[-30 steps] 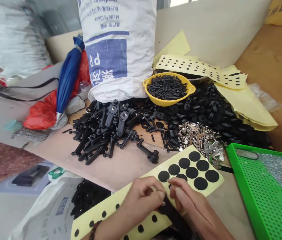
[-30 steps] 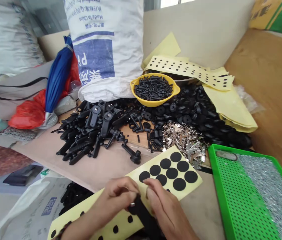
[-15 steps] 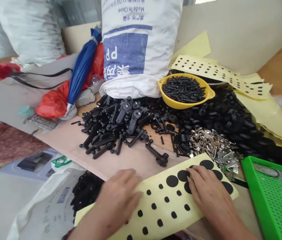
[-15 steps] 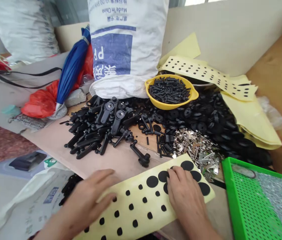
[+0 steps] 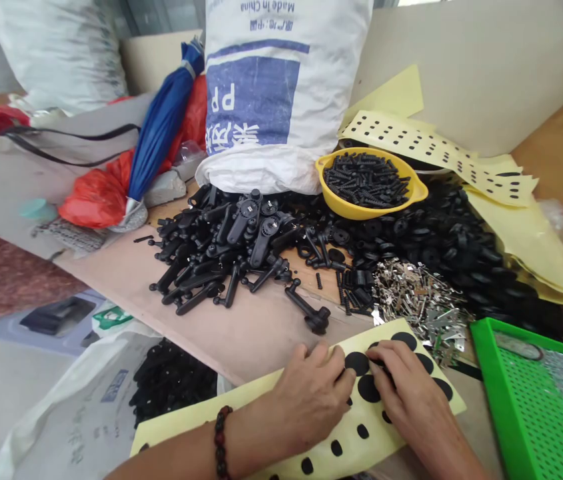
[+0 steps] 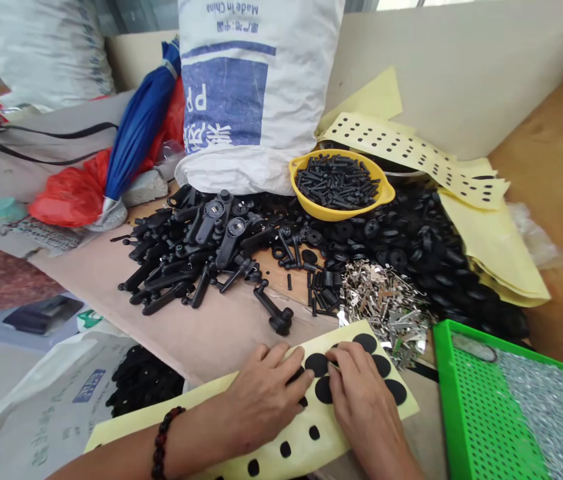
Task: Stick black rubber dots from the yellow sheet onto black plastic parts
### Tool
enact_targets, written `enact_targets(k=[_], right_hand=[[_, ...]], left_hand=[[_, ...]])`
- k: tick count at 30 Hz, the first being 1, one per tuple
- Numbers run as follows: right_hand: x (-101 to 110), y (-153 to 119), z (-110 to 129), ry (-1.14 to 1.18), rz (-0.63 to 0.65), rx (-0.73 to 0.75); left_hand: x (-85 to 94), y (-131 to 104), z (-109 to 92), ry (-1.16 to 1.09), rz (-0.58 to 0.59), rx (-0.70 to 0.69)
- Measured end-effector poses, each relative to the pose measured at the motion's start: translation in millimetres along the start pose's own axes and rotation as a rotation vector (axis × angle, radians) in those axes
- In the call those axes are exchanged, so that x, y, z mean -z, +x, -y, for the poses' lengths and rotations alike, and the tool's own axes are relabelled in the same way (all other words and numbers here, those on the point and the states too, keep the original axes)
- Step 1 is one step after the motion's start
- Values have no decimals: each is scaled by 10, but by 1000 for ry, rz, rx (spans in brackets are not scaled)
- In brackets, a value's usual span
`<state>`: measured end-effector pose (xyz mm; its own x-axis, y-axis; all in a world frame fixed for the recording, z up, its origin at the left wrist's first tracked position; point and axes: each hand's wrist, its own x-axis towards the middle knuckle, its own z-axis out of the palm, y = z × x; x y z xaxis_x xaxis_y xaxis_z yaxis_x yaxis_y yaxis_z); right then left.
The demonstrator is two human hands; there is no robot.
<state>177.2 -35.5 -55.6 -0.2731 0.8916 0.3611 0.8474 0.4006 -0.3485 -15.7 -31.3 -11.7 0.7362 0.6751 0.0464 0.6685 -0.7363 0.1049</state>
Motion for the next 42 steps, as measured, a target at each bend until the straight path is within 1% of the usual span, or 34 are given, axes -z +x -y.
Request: enact_targets(k=[5,9,11,14,17,19,21,25,27,31,36,38,42], right_hand=[[13,16,73,-53,-9,-18],[95,44,128,153,67,-10],[122,46,110,179,61,-5],[106,56,64,54,7,9],[53,86,66,-84,14,36],[30,107,96,-125,5,21],[30,113,124,-68,13,-1],[85,66,126,163,67,-22],[118,29,101,208,56,-35],[130,-5,52,175,-3,-83],[64,45,69,80,-16,-50],[71,65,74,153,-3,-77],[157,79,40,417,80,-159]], left_hand=[[27,-2,-11,11,23,3],[107,30,-11,-8,56,8],[130,37,-6,-17,58,8],[136,33,-1,-24,52,6],[127,29,1,-26,57,0],[125,33,1,-26,59,2],[127,41,1,-27,61,6],[136,50,1,-22,60,6],[139,48,2,-18,57,-2],[140,42,7,-19,71,-8],[135,22,23,-26,69,3],[133,2,34,-47,76,3],[87,-35,60,-66,60,-19]])
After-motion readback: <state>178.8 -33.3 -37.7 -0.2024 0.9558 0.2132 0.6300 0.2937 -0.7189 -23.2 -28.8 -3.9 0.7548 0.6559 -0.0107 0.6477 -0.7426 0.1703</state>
